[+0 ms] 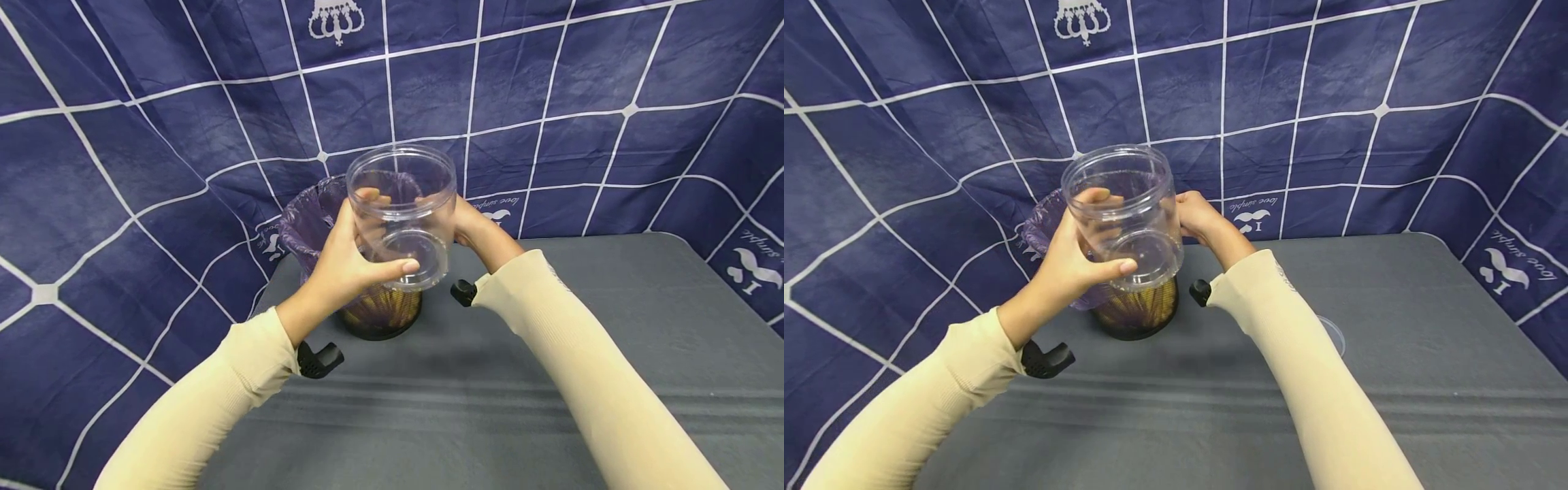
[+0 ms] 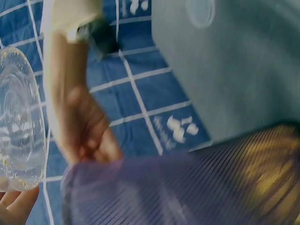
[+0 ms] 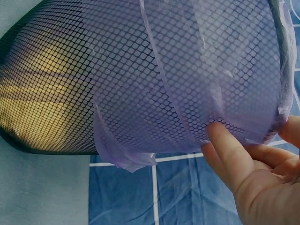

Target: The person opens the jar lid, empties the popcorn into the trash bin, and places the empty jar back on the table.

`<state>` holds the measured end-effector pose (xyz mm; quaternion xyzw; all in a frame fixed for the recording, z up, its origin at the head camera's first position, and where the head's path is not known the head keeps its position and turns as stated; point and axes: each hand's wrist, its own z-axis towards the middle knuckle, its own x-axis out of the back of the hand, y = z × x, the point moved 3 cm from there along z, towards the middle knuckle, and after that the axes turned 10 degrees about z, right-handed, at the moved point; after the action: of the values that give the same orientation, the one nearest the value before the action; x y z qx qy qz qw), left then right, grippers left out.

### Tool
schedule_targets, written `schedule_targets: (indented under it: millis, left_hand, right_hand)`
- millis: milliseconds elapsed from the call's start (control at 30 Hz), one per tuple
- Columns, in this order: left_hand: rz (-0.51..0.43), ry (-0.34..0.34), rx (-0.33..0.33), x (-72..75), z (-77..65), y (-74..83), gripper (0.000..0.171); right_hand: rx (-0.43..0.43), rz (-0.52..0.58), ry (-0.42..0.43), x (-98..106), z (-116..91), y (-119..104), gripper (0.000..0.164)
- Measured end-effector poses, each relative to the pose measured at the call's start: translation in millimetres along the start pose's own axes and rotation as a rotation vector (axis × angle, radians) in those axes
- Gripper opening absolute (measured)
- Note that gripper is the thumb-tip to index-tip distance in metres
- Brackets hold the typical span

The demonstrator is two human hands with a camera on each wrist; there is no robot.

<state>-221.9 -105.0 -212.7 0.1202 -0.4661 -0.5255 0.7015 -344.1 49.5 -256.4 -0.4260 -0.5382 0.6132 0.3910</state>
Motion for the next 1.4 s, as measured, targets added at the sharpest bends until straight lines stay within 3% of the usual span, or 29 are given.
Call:
schedule_targets:
  millis: [167,267,533,733,1100,1400]
  left_hand:
    - [-0.022,-0.044,-0.04,-14.6,-24.4,-4.4,0.092]
    - [-0.035,-0.069,-0.032,-23.1,-36.8,-9.2,0.094]
    - [-0.087,-0.089,0.024,-42.3,-64.2,-24.0,0.099]
    - [-0.151,-0.136,0.101,-60.5,-85.0,-21.6,0.097]
    - [-0.184,-0.181,0.157,-86.7,-112.9,-49.3,0.098]
    - [-0.088,-0.243,0.193,-125.1,-135.4,-95.6,0.1]
  right_hand:
    - [-0.113,0.109,0.037,1.5,1.3,4.6,0.035]
    - [-0.156,0.198,0.076,1.6,2.8,5.5,0.033]
    - [-0.162,0.03,0.021,2.2,1.7,2.1,0.043]
    - [-0.17,0.088,0.02,2.8,1.9,3.1,0.043]
    - [-0.18,0.069,0.008,0.9,2.9,-1.8,0.044]
    - [-0.192,0.083,0.022,2.4,3.2,1.3,0.043]
